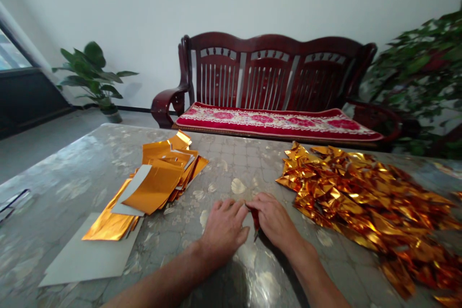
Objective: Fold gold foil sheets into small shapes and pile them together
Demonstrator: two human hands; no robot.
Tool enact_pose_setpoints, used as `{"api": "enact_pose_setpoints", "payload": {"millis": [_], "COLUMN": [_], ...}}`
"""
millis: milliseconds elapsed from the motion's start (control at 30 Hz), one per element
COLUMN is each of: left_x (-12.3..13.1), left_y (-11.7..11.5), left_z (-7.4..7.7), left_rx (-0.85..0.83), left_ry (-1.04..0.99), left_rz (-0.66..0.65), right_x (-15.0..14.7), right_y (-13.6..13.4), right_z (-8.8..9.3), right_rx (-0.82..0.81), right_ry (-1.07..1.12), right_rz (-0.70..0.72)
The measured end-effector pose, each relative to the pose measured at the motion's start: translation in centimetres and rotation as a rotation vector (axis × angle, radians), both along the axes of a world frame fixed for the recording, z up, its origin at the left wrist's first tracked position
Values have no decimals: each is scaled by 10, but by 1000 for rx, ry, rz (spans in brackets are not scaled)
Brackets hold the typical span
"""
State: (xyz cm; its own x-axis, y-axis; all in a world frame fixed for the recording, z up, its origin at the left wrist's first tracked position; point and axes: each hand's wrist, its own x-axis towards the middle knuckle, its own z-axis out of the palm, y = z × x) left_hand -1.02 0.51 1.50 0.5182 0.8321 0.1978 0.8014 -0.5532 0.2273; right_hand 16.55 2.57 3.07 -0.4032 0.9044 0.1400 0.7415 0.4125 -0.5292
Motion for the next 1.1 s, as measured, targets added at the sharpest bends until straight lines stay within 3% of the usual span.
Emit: {"api": "enact_pose_setpoints", "payload": {"millis": [167, 400, 533, 833, 1100], "left_x": [2, 12, 7, -36, -38], "left_y": [-11, -16, -11, 13, 17], "left_z": [3, 2, 4, 25, 28], "left_rx": [10, -17, -40, -111, -116], "left_ry": [-52, -53, 20, 38, 68], "left_rz": [44, -36, -49, 45, 154], "right_x": [6, 9, 10, 3, -11], "right_y": [3, 5, 6, 4, 5], "right_z": [3, 12, 6, -3, -11], "right_rx": [-94, -160, -129, -10, 159], "right_ry": [88, 88, 79, -13, -64], "right_rz": [42, 98, 78, -3, -79]}}
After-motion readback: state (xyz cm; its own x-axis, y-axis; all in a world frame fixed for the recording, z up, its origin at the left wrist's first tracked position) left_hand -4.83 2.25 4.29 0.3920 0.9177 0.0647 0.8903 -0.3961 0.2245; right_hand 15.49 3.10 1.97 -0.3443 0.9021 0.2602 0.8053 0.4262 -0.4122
